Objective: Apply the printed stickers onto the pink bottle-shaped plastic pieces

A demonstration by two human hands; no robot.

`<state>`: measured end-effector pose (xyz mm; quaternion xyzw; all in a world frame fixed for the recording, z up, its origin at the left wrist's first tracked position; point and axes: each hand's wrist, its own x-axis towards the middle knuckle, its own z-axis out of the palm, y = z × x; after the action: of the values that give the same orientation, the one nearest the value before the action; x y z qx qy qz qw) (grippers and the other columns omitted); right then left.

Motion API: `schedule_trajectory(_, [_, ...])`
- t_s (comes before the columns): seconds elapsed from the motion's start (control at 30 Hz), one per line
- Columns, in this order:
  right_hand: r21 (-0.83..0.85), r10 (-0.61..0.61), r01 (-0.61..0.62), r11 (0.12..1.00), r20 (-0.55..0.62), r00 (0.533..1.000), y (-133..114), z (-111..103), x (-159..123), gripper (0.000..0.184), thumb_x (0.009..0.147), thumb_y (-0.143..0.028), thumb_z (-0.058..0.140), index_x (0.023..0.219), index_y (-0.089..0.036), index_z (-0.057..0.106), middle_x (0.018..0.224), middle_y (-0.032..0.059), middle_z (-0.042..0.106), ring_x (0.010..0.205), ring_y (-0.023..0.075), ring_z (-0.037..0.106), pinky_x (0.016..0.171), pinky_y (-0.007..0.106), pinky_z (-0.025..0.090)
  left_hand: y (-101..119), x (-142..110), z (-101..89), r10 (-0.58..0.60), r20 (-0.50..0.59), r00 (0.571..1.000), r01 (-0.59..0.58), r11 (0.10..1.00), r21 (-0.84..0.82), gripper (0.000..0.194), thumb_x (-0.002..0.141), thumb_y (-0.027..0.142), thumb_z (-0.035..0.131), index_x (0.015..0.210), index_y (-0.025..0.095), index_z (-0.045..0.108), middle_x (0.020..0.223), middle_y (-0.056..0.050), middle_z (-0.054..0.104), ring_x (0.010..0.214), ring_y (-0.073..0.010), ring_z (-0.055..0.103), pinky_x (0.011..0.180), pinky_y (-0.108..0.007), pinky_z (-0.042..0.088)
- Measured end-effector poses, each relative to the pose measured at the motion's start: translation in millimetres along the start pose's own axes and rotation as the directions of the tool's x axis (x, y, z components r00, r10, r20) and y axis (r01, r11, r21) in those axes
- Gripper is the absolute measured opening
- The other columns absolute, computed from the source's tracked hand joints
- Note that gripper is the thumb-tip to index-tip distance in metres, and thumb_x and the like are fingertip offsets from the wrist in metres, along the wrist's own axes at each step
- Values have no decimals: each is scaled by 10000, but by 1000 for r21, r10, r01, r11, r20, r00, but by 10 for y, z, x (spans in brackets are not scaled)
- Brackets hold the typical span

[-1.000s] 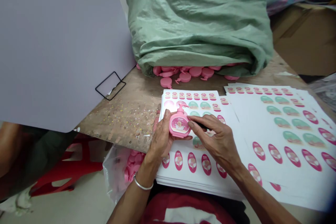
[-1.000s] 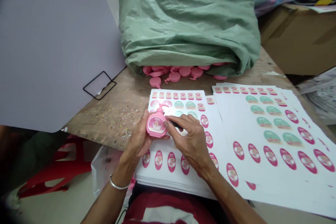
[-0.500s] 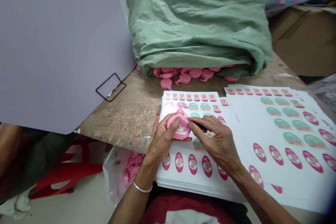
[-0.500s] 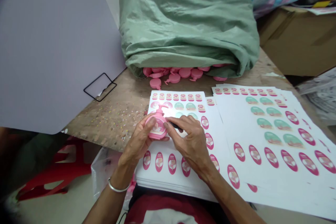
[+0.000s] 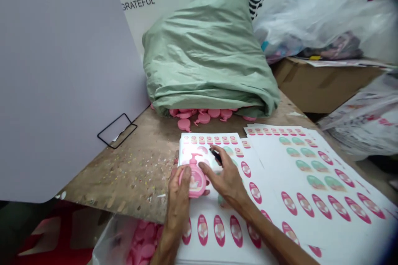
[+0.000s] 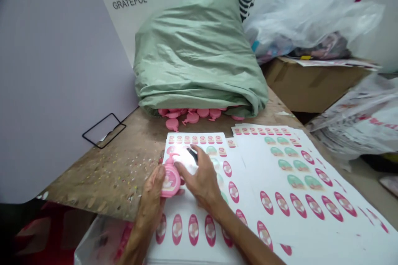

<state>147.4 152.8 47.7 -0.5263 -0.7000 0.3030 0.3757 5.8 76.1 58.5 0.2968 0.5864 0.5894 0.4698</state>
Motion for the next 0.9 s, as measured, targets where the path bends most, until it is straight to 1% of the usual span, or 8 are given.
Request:
schedule_trajectory(0.1, [-173, 38, -25, 985, 75, 996, 159, -76, 425, 522, 840, -539, 568, 1218, -179, 576, 1183, 123, 671, 1071, 260, 634, 881, 369, 500, -9, 255, -328, 89, -142, 986, -59, 978, 200, 452, 810, 571, 593, 983, 156, 632, 758, -30, 653, 663, -177, 622, 604, -267, 502])
schedule_trajectory(0.2, [-336, 68, -10, 942, 160, 985, 183, 34, 975, 367, 878, -473, 526, 1063, -191, 670, 1055, 112, 716, 996, 268, 656, 831, 359, 470, -45, 652, -665, 326, -288, 900, -124, 827, 548, 483, 818, 606, 546, 897, 141, 653, 724, -26, 637, 658, -167, 579, 605, -250, 461])
schedule_trajectory(0.37, [-407, 97, 9, 913, 240, 966, 41, 562, 1617, 350, 877, -464, 555, 929, -158, 718, 939, 178, 717, 936, 279, 658, 759, 369, 427, -191, 1149, -885, 397, -177, 901, -169, 695, 699, 469, 861, 560, 466, 831, 152, 694, 667, -54, 654, 632, -203, 593, 654, -314, 477])
schedule_trajectory(0.5, [-431, 97, 44, 901, 299, 949, 15, 699, 1794, 220, 837, -398, 623, 852, -203, 724, 927, 155, 717, 899, 271, 657, 720, 349, 416, -205, 1174, -940, 497, -159, 853, -221, 621, 752, 428, 790, 472, 555, 986, 116, 687, 1023, -183, 666, 998, -322, 599, 934, -477, 435])
schedule_trajectory(0.6, [-421, 54, 107, 901, 352, 934, -19, 491, 1841, 219, 823, -368, 611, 793, -180, 720, 849, 142, 721, 840, 258, 651, 668, 319, 400, -78, 1094, -955, 553, -164, 817, -265, 612, 745, 458, 808, 458, 532, 1063, 96, 651, 1167, -220, 596, 1106, -336, 555, 991, -514, 405])
schedule_trajectory(0.73, [-345, -60, 253, 904, 483, 873, -203, -27, 1692, 248, 819, -382, 576, 800, -168, 701, 716, 47, 684, 672, 172, 588, 577, 263, 350, 218, 996, -793, 519, -79, 851, -346, 667, 661, 391, 870, 450, 502, 1067, 144, 645, 1085, -135, 649, 925, -229, 642, 828, -369, 529])
schedule_trajectory(0.83, [-230, -157, 379, 896, 634, 757, -396, -387, 1405, 248, 797, -416, 605, 797, -184, 691, 643, -21, 609, 584, 119, 485, 539, 245, 303, 430, 899, -567, 299, 97, 949, -310, 835, 455, 452, 831, 465, 605, 1158, 153, 617, 1172, -137, 647, 927, -209, 659, 738, -287, 539])
schedule_trajectory(0.9, [-93, -246, 468, 879, 752, 611, -499, -538, 1208, 252, 820, -411, 585, 792, -184, 689, 629, -34, 570, 562, 104, 438, 527, 240, 290, 502, 802, -420, 98, 356, 929, -225, 914, 337, 468, 788, 434, 681, 1170, 168, 631, 1191, -132, 651, 936, -210, 659, 717, -261, 530])
